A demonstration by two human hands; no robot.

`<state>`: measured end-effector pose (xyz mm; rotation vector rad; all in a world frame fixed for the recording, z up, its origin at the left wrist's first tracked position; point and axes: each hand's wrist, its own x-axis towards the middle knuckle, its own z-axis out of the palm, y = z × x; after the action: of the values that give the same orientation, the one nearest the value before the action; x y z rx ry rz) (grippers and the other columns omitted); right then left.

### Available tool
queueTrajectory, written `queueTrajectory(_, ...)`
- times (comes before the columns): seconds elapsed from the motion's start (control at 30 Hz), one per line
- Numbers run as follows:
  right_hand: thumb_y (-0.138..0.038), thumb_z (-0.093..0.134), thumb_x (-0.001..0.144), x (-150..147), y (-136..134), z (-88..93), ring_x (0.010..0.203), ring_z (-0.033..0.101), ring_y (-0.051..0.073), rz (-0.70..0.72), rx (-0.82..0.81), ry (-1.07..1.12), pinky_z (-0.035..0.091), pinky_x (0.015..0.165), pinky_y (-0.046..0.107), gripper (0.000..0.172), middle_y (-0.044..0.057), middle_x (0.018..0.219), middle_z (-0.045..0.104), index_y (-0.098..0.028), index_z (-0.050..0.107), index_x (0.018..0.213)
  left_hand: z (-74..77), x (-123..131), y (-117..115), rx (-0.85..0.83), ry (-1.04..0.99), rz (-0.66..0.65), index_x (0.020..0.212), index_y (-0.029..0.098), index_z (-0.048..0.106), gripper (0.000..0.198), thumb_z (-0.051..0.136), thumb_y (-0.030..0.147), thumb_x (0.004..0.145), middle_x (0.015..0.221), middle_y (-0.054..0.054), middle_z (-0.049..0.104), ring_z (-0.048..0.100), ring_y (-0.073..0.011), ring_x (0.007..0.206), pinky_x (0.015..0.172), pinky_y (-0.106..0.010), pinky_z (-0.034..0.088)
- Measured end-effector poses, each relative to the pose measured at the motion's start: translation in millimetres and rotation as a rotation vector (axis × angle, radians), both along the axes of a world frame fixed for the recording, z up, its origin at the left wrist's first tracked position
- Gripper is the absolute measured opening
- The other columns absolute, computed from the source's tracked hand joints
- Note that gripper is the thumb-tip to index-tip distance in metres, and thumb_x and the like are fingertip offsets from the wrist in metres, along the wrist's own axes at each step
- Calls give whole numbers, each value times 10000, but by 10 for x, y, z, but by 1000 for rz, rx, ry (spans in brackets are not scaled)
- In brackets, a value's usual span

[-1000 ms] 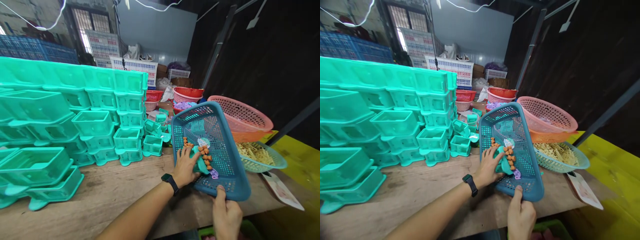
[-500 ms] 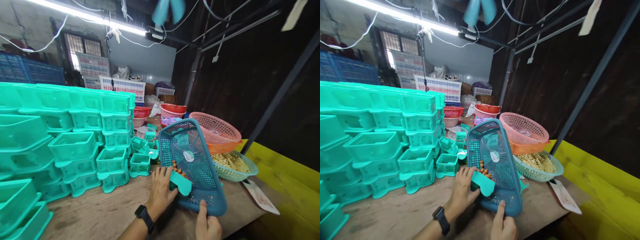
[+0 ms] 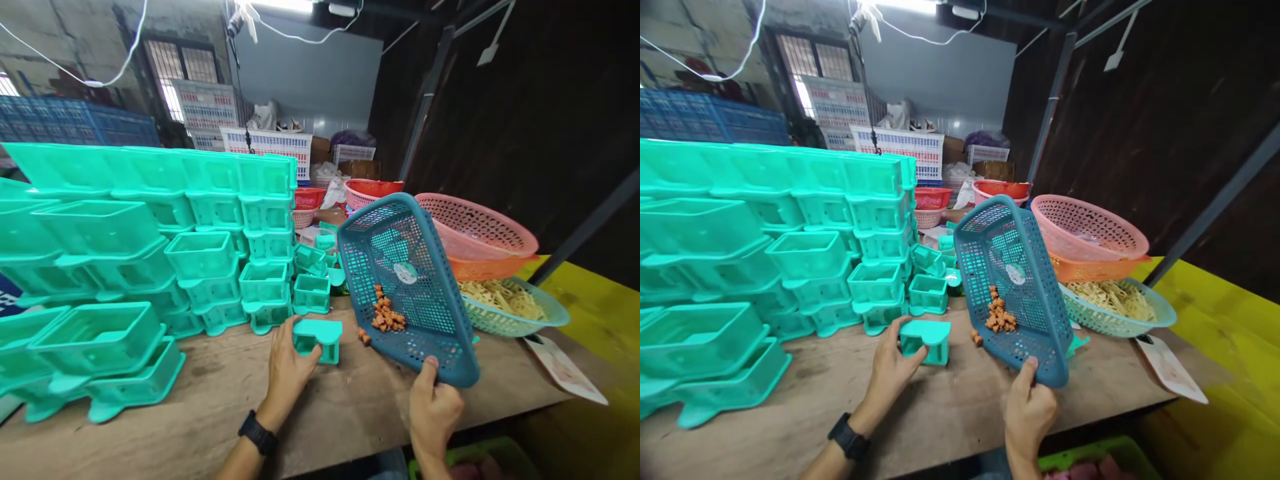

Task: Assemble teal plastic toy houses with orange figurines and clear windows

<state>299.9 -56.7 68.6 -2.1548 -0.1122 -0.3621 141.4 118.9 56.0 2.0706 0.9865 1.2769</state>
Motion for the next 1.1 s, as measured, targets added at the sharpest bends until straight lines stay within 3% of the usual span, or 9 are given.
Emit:
queueTrajectory(0.2, -604, 349, 915, 46, 4, -24, 518, 599, 312, -21, -24, -69, 351, 553, 389, 609, 258, 496, 617, -355, 359, 359, -75, 28, -63, 4, -37, 17, 1248, 197, 573, 507, 699, 228, 757, 1172, -114, 697, 664, -323, 1119, 985, -503, 563)
queueTrajectory(0.43, -552, 376, 931, 113, 2, -189, 507, 594, 284, 85, -60, -208, 347, 549, 364, 576, 198, 505, 622, -297, 477, 424, -128, 37, -184, 34, -48, 18, 1285, 201, 578, 537, 667, 171, 757, 1213, -116, 680, 629, -330, 1129, 985, -518, 550)
queueTrajectory(0.67, -602, 344, 953, 185, 24, -259, 396, 477, 244, 65, -30, -330, 303, 496, 367, 618, 144, 408, 517, -324, 392, 403, -197, 30, -196, 72, -64, 15, 1276, 171, 596, 536, 670, 149, 745, 1189, -131, 682, 634, -328, 1117, 971, -517, 560)
queueTrajectory(0.9, -561, 357, 987, 143, 38, -71, 386, 512, 249, 27, -19, -322, 333, 460, 363, 659, 185, 434, 580, -308, 459, 387, -204, -20, -211, 75, -69, 18, 1284, 170, 598, 528, 676, 166, 761, 1204, -138, 684, 642, -337, 1130, 971, -528, 566)
queueTrajectory(1.1, -605, 380, 970, 224, -79, 249, 287, 383, 236, 8, 1, -243, 281, 396, 388, 672, 174, 327, 460, -404, 226, 348, -205, -187, -188, 122, -58, 38, 1337, 170, 571, 551, 632, 179, 790, 1269, -160, 669, 634, -352, 1190, 998, -559, 558)
